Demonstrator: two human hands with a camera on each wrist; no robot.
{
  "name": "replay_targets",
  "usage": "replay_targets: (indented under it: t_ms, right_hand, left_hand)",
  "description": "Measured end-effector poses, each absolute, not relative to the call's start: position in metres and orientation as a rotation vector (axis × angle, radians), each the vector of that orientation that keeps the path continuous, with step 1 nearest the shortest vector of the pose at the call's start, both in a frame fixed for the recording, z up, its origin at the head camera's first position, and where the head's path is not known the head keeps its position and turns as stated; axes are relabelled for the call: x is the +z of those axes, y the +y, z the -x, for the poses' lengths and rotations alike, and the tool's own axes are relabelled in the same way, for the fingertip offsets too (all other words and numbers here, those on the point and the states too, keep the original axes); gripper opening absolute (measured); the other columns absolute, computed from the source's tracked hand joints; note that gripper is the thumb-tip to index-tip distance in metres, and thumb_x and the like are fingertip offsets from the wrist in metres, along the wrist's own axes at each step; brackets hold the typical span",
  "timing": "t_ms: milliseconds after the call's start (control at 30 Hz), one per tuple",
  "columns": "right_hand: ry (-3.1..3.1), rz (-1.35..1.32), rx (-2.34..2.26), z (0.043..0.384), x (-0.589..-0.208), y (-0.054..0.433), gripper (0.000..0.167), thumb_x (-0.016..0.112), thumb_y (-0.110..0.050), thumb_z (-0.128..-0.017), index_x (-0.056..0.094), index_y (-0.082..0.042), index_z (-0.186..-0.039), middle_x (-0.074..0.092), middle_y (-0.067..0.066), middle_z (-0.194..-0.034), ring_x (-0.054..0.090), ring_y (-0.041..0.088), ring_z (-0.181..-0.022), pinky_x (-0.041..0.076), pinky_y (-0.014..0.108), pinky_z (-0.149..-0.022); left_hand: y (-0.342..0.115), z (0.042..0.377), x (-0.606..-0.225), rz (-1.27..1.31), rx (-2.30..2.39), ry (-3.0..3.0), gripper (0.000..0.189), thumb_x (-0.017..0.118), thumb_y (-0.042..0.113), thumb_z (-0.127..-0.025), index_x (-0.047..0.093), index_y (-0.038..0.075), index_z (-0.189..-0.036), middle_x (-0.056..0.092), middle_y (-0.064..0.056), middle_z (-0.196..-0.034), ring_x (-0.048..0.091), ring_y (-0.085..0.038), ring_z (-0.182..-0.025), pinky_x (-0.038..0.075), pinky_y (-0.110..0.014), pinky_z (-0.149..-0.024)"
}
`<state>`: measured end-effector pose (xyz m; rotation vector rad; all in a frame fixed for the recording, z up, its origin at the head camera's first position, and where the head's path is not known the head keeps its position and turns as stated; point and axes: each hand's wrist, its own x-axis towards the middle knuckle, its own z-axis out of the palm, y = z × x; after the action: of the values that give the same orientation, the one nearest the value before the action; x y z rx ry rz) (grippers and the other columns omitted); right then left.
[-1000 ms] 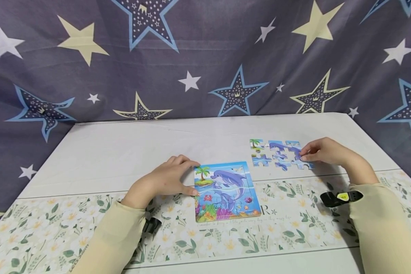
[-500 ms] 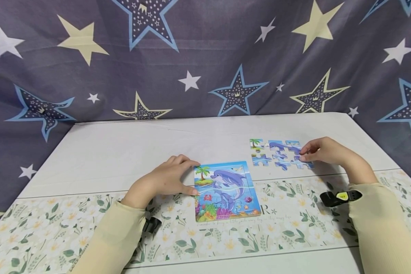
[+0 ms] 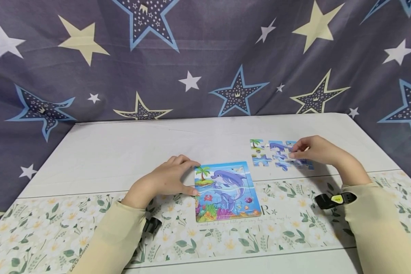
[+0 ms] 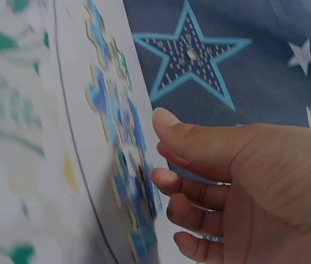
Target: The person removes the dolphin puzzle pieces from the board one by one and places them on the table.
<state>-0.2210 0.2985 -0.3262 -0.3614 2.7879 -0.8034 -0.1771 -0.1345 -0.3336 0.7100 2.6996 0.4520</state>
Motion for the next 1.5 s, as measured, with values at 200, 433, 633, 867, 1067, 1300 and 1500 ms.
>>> replay_targets:
  t_ms: [200, 433, 633, 867, 1067, 1300, 1500]
  right_hand:
    - [2.738, 0.454, -0.853, 0.215, -0.320, 0.273, 0.027, 0.069, -0.021, -0.095, 0.066, 0.003, -0.108, 0.062, 0.005, -0.089, 0.053, 0.020, -0.072, 0.045, 0.033, -0.059]
    - [2.705, 0.542, -0.867, 0.209, -0.316, 0.247, 0.025, 0.070, -0.018, -0.094, 0.066, 0.002, -0.108, 0.063, 0.004, -0.089, 0.054, 0.022, -0.070, 0.044, 0.032, -0.056]
    - [2.674, 0.599, -0.866, 0.203, -0.312, 0.225, 0.024, 0.071, -0.017, -0.093, 0.066, 0.001, -0.108, 0.062, 0.003, -0.087, 0.052, 0.020, -0.067, 0.044, 0.032, -0.058]
    - [2.659, 0.696, -0.858, 0.194, -0.311, 0.202, 0.021, 0.071, -0.015, -0.093, 0.067, -0.001, -0.108, 0.064, 0.001, -0.090, 0.054, 0.018, -0.070, 0.046, 0.033, -0.064]
    - [2.611, 0.754, -0.899, 0.185, -0.310, 0.182, 0.018, 0.071, -0.016, -0.093, 0.067, -0.004, -0.107, 0.062, 0.001, -0.087, 0.052, 0.017, -0.067, 0.045, 0.031, -0.060]
    - [2.569, 0.774, -0.925, 0.173, -0.309, 0.163, 0.013, 0.070, -0.018, -0.094, 0.070, -0.010, -0.105, 0.062, -0.001, -0.086, 0.049, 0.015, -0.063, 0.043, 0.030, -0.056]
    - [2.554, 0.799, -0.931, 0.167, -0.309, 0.151, 0.010, 0.071, -0.019, -0.093, 0.070, -0.013, -0.101, 0.063, -0.002, -0.082, 0.049, 0.014, -0.062, 0.040, 0.027, -0.052]
  left_hand:
    - [-0.134, 0.177, -0.333, -0.719, 0.448, 2.701, 0.085, 0.076, 0.056, -0.081, 0.041, 0.022, -0.151, 0.039, -0.006, -0.147, 0.033, -0.031, -0.137, 0.032, -0.055, -0.110]
    - [-0.135, 0.177, -0.333, -0.719, 0.457, 2.695, 0.085, 0.076, 0.057, -0.081, 0.041, 0.022, -0.151, 0.039, -0.006, -0.146, 0.034, -0.031, -0.136, 0.032, -0.055, -0.110]
    - [-0.136, 0.176, -0.335, -0.716, 0.458, 2.693, 0.085, 0.075, 0.056, -0.081, 0.041, 0.022, -0.151, 0.039, -0.006, -0.146, 0.034, -0.032, -0.136, 0.032, -0.056, -0.109]
    - [-0.136, 0.176, -0.334, -0.714, 0.465, 2.693, 0.085, 0.075, 0.056, -0.082, 0.041, 0.022, -0.151, 0.039, -0.006, -0.146, 0.033, -0.032, -0.137, 0.033, -0.056, -0.109]
    - [-0.136, 0.176, -0.333, -0.712, 0.467, 2.695, 0.084, 0.075, 0.055, -0.082, 0.041, 0.022, -0.151, 0.038, -0.006, -0.146, 0.033, -0.031, -0.137, 0.033, -0.056, -0.109]
    - [-0.136, 0.176, -0.334, -0.718, 0.464, 2.693, 0.084, 0.075, 0.056, -0.082, 0.042, 0.022, -0.151, 0.039, -0.006, -0.145, 0.034, -0.031, -0.136, 0.033, -0.055, -0.109]
    - [-0.136, 0.176, -0.334, -0.715, 0.459, 2.694, 0.084, 0.075, 0.056, -0.082, 0.041, 0.022, -0.151, 0.038, -0.006, -0.147, 0.033, -0.031, -0.137, 0.033, -0.056, -0.109]
